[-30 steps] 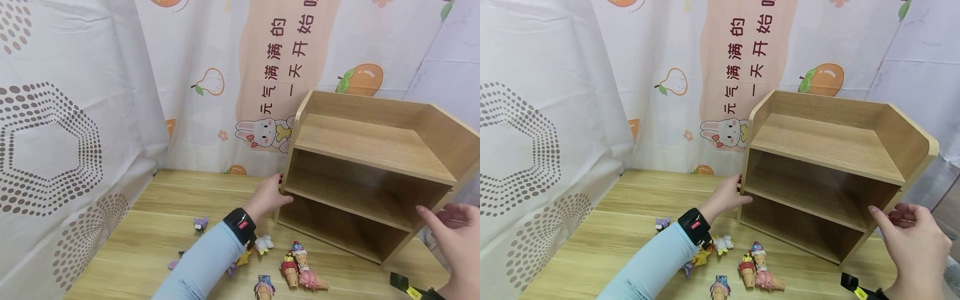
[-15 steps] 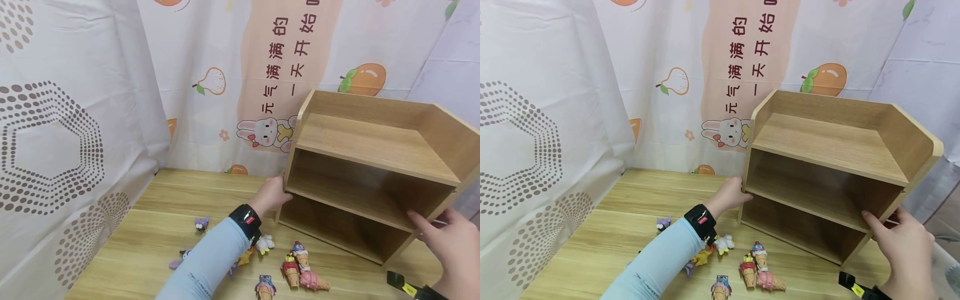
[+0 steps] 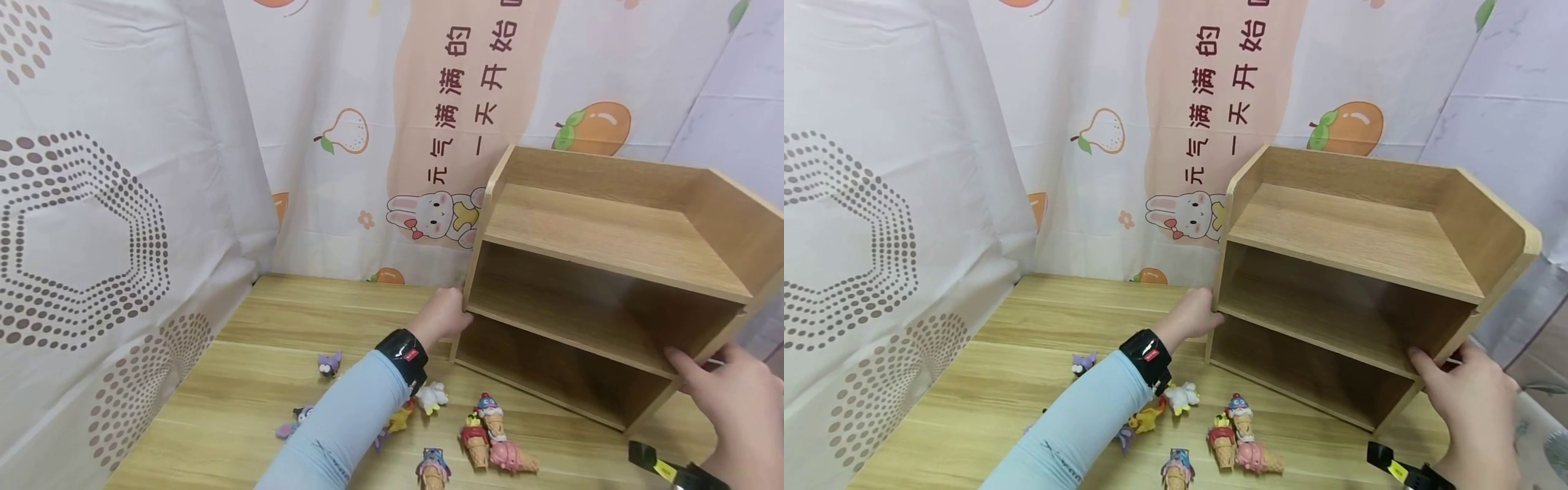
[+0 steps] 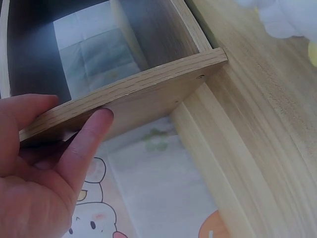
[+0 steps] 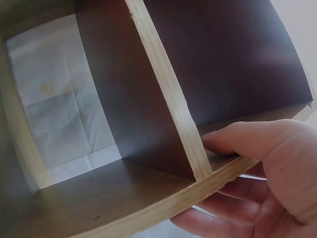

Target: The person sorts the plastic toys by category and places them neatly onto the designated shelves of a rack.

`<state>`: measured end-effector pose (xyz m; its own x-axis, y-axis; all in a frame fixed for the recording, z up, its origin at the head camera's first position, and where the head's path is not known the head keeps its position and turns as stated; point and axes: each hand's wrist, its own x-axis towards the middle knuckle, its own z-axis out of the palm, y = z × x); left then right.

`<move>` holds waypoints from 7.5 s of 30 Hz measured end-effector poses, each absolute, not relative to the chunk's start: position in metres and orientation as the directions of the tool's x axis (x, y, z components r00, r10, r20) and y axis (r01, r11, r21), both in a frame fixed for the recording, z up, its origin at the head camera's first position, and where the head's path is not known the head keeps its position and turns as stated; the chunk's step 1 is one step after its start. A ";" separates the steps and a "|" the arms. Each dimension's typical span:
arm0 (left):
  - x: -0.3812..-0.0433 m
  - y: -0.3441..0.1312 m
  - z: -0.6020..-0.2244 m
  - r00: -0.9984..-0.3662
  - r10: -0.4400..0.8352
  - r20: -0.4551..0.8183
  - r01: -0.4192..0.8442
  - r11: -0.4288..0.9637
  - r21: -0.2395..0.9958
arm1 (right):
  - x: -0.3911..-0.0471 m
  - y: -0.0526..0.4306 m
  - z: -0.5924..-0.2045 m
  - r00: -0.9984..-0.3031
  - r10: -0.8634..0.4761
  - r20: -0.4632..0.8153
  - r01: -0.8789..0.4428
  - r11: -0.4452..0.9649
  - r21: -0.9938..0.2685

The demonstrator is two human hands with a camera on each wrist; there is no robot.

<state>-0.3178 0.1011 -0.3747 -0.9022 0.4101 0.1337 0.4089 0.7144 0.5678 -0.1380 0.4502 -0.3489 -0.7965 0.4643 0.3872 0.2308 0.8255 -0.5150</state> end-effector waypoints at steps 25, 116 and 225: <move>-0.314 0.098 -0.374 -0.897 0.432 0.099 0.396 0.680 0.617 | -0.136 0.444 -0.346 -0.791 0.432 0.432 0.214 0.858 -0.467; -0.317 -0.076 -0.383 -0.919 0.341 0.195 0.386 0.687 0.616 | -0.199 0.334 -0.371 -0.794 0.008 0.608 -0.449 0.666 -0.596; -0.284 -0.136 -0.370 -0.912 0.336 0.237 0.396 0.564 0.724 | -0.229 0.314 -0.398 -0.864 -0.026 0.503 -0.432 0.551 -0.714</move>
